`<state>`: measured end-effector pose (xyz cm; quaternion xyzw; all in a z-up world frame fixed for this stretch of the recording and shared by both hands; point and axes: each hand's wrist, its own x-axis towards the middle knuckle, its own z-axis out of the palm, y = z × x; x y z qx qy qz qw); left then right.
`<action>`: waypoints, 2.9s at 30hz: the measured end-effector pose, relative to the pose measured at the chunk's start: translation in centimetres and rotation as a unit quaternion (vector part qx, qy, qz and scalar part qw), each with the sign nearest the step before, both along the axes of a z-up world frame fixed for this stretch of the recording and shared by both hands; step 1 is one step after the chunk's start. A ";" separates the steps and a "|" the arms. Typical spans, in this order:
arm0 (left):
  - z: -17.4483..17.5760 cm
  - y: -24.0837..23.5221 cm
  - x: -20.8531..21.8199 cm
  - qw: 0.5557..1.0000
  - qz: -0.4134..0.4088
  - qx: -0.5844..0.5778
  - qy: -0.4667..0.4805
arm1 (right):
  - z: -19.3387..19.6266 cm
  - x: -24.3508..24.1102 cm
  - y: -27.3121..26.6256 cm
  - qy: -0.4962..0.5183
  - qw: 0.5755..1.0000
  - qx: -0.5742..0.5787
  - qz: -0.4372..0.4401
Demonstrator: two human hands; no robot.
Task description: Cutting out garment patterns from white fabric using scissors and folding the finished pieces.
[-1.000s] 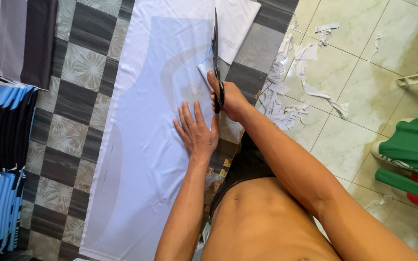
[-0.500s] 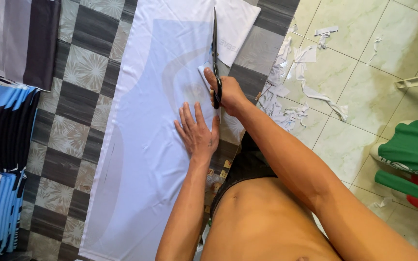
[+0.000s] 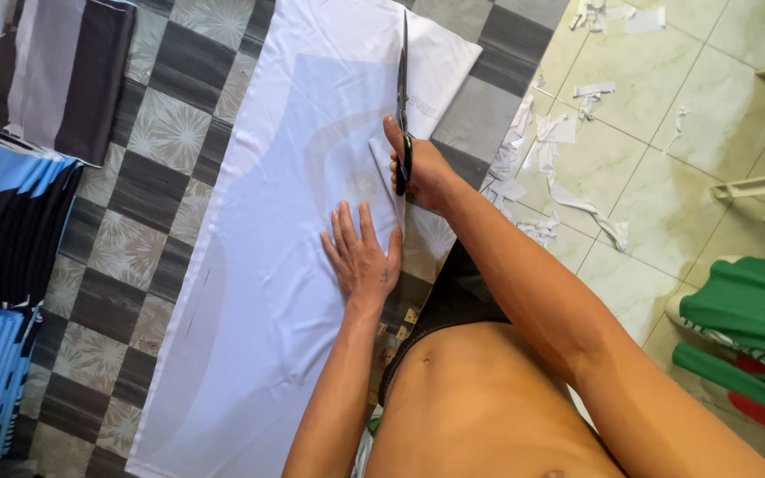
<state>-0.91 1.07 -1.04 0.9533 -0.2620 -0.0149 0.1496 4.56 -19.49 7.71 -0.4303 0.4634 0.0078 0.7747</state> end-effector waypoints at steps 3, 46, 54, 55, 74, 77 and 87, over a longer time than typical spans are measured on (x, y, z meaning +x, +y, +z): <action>-0.2 0.0 -0.3 1.000 0.004 -0.003 -0.022 | -0.2 0.3 -0.6 0.004 1.000 -0.013 0.007; -0.6 -13.7 1.0 0.982 0.179 -0.042 -0.053 | 0.1 -6.0 -37.7 0.120 0.808 -0.124 0.564; 5.4 -16.3 1.8 0.979 0.133 -0.153 -0.032 | 1.9 -3.9 -47.3 0.197 0.747 -0.240 0.587; 5.3 -16.8 2.5 0.977 0.148 -0.144 -0.047 | 0.3 -4.0 -48.7 0.130 0.780 -0.209 0.576; -1.6 -19.5 4.2 0.958 0.268 -0.027 -0.097 | -1.8 2.7 -34.5 0.033 0.690 -0.117 0.713; -1.6 -19.5 4.3 0.958 0.271 -0.031 -0.094 | -1.9 2.6 -33.1 0.022 0.701 -0.115 0.703; -1.8 -19.6 4.2 0.956 0.272 -0.035 -0.102 | -2.5 2.0 -31.6 0.032 0.726 -0.160 0.668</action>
